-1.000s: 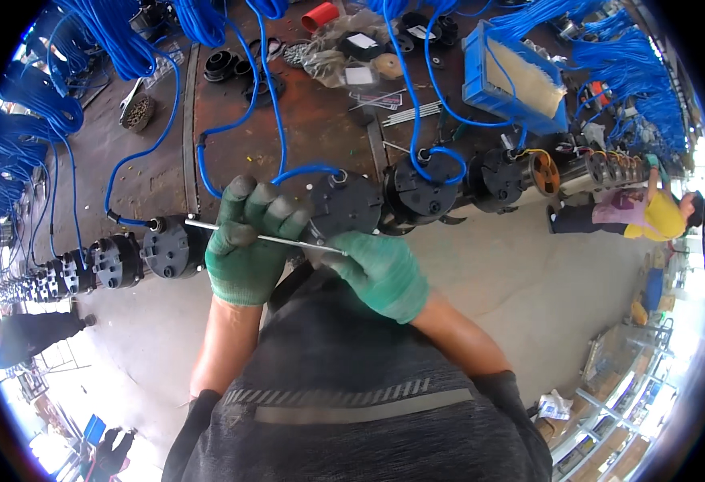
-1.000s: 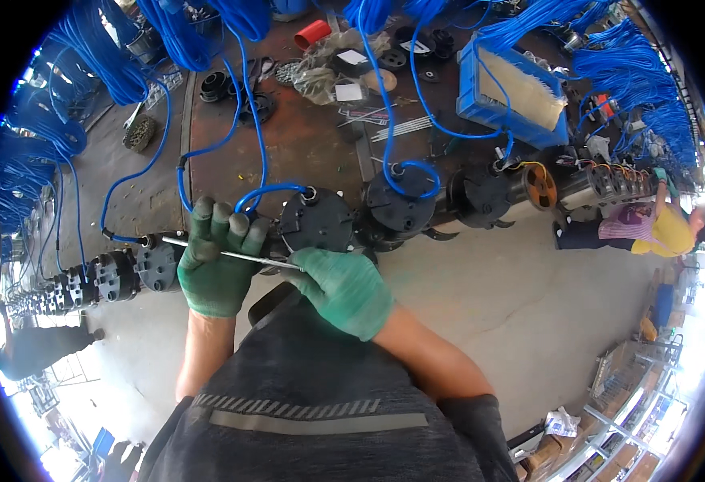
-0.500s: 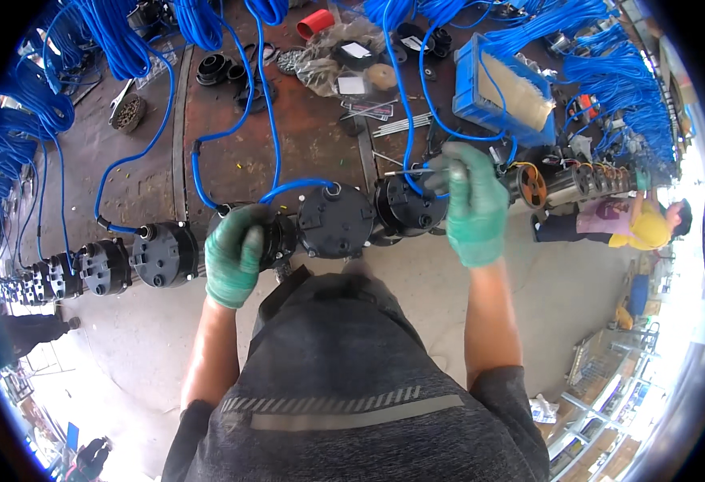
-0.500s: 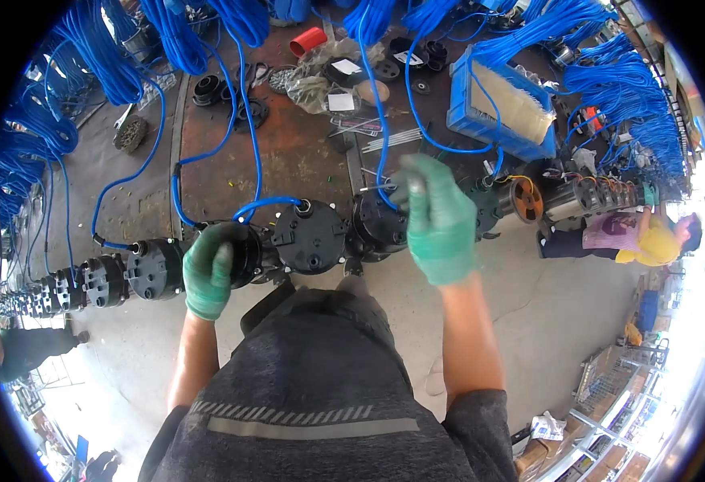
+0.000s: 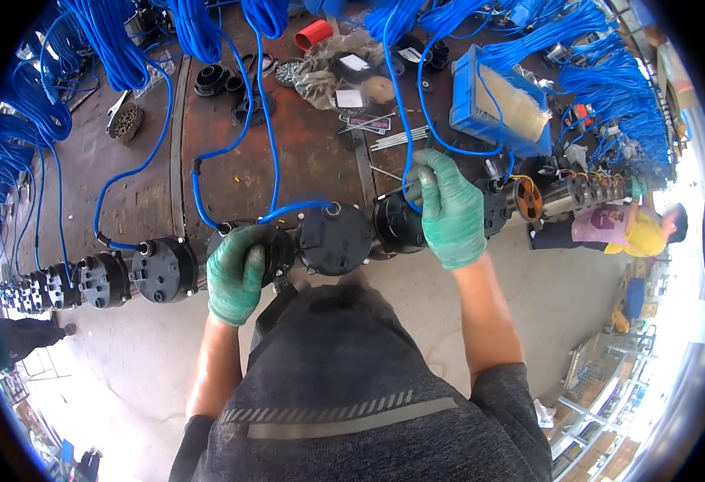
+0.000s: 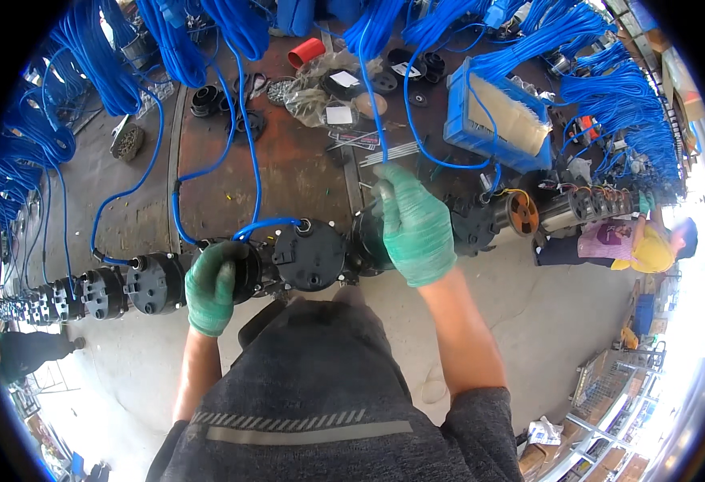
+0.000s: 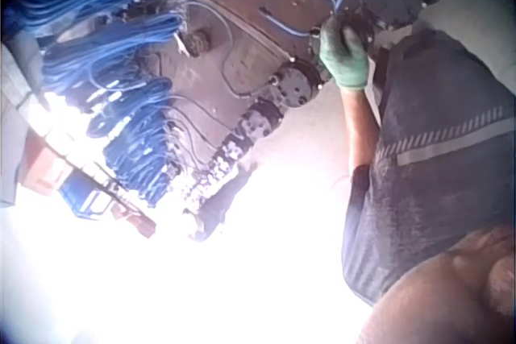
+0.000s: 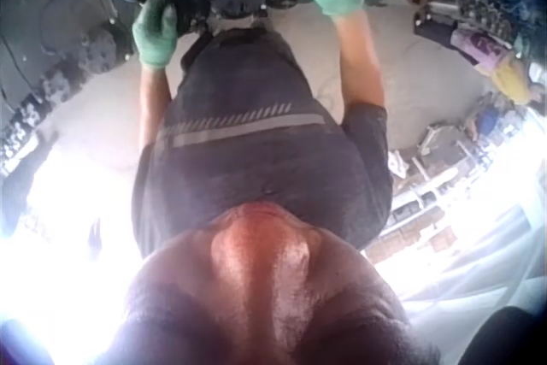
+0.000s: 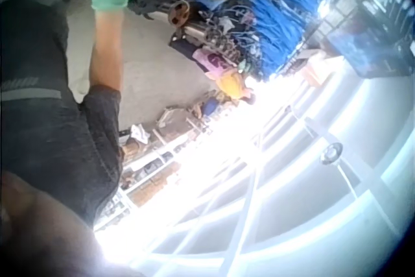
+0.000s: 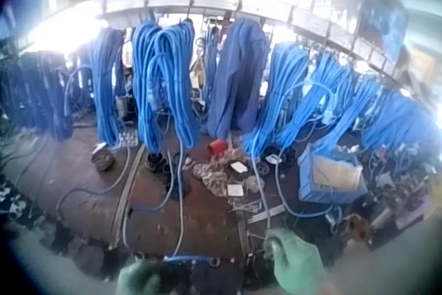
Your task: The person inserts metal rods into the motor assemblies lined up on the workbench by hand. The person then retrieves more metal rods from a plastic bin and inserts them into the remaining motor assemblies.
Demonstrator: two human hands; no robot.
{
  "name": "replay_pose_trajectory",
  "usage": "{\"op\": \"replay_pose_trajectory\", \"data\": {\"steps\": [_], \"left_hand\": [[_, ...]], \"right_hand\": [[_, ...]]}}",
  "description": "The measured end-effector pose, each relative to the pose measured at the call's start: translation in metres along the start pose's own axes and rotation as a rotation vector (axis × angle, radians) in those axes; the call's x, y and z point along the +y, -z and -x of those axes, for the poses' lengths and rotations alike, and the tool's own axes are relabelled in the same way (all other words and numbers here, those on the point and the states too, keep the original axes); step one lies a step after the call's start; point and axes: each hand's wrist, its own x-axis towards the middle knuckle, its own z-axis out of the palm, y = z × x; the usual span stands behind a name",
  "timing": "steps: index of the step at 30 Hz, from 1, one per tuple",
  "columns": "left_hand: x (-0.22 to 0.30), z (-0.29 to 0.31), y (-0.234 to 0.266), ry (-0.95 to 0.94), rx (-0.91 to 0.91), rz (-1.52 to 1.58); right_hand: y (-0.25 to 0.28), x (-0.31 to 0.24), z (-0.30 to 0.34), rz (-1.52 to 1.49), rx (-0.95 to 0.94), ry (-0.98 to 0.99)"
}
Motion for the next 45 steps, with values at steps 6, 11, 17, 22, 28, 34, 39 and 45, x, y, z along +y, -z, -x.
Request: {"op": "replay_pose_trajectory", "data": {"steps": [6, 11, 17, 22, 28, 34, 39, 45], "left_hand": [[-0.001, 0.001, 0.002, -0.016, -0.009, -0.013], [0.002, -0.004, 0.004, -0.011, -0.051, 0.020], [0.000, -0.003, 0.006, -0.016, -0.045, 0.028], [0.000, -0.004, 0.006, -0.018, -0.083, 0.051], [0.002, -0.003, 0.010, -0.052, -0.083, 0.016], [-0.006, -0.001, 0.010, -0.111, -0.084, 0.034], [-0.007, -0.003, 0.009, -0.105, -0.083, 0.061], [0.001, -0.005, 0.002, -0.090, -0.084, 0.011]], "right_hand": [[-0.015, 0.008, 0.000, 0.199, 0.101, 0.034], [-0.023, 0.012, 0.005, 0.242, 0.071, 0.240], [-0.002, -0.008, 0.005, -0.097, 0.101, -0.157], [-0.010, -0.002, 0.004, -0.029, 0.140, -0.154], [-0.011, -0.010, -0.006, 0.165, -0.085, 0.046], [-0.013, -0.002, -0.025, 0.629, -0.611, -0.067], [-0.007, -0.020, 0.006, 0.390, -0.449, 0.064], [0.068, -0.008, 0.032, 0.193, -0.194, -0.078]]}}
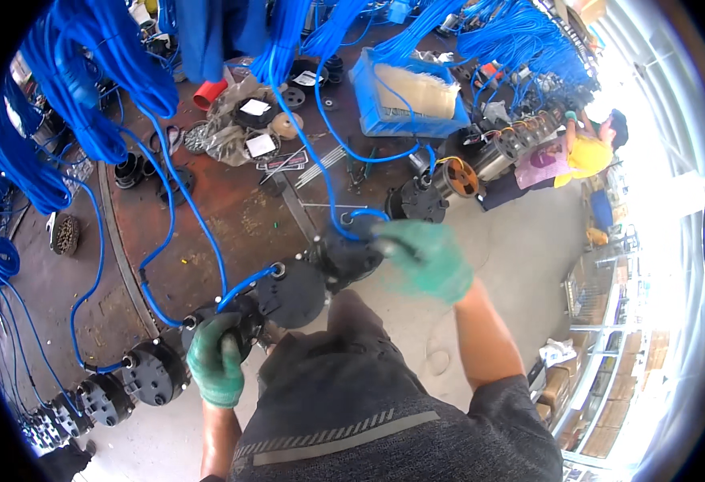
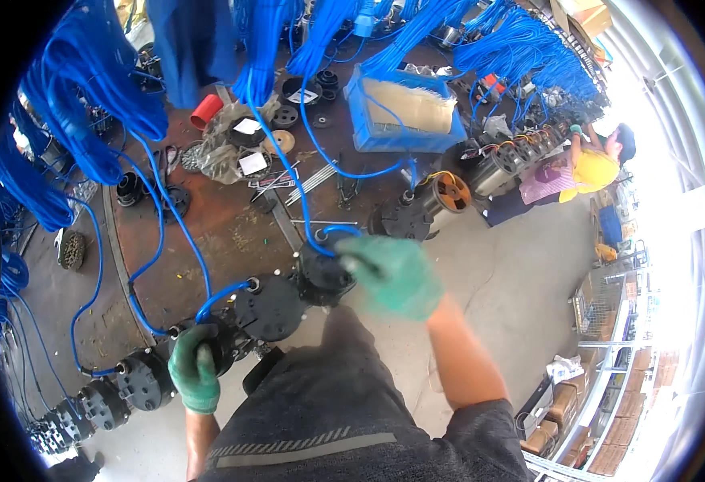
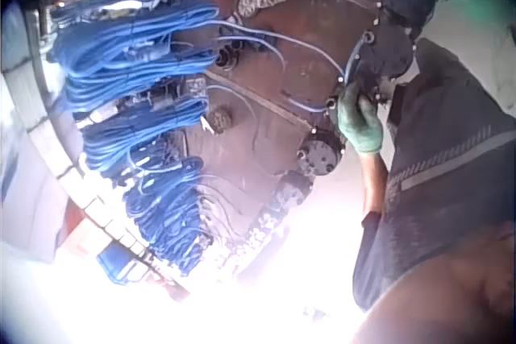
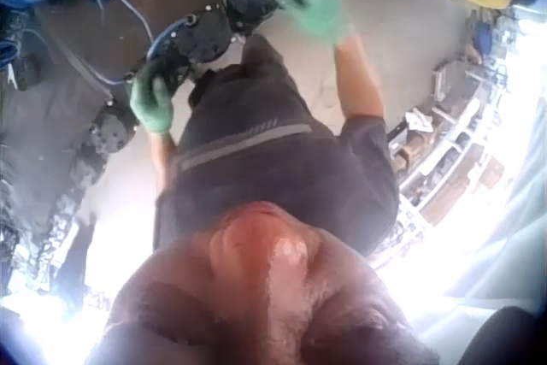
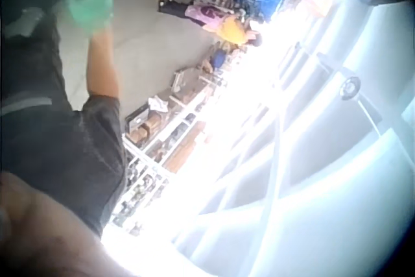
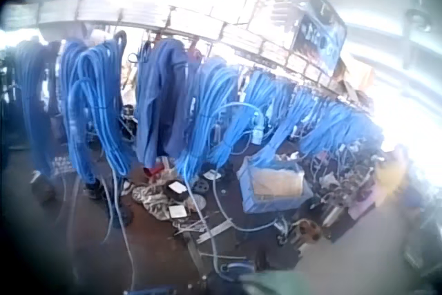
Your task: The person inserts metal rods into the motor assemblies lined up on the workbench by hand. The person then retrieves more metal rods from a plastic bin and inserts them into the remaining motor assemblies.
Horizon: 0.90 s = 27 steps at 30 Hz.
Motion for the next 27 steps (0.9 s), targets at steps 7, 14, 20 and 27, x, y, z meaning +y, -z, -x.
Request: {"op": "replay_pose_trajectory", "data": {"steps": [7, 14, 20, 27], "left_hand": [[0.027, 0.006, -0.041, -0.059, 0.129, -0.217], [0.054, -0.019, -0.139, 0.103, 0.213, -0.620], [0.052, -0.013, -0.164, 0.161, 0.263, -0.852], [0.055, -0.020, -0.178, 0.199, 0.369, -0.884]], "right_hand": [[0.139, 0.220, -0.093, 0.170, 0.188, -0.263], [0.137, 0.473, -0.240, 0.272, -0.036, -0.455], [0.094, 0.563, -0.326, 0.394, -0.048, -0.590], [0.095, 0.563, -0.342, 0.364, -0.059, -0.512]]}}
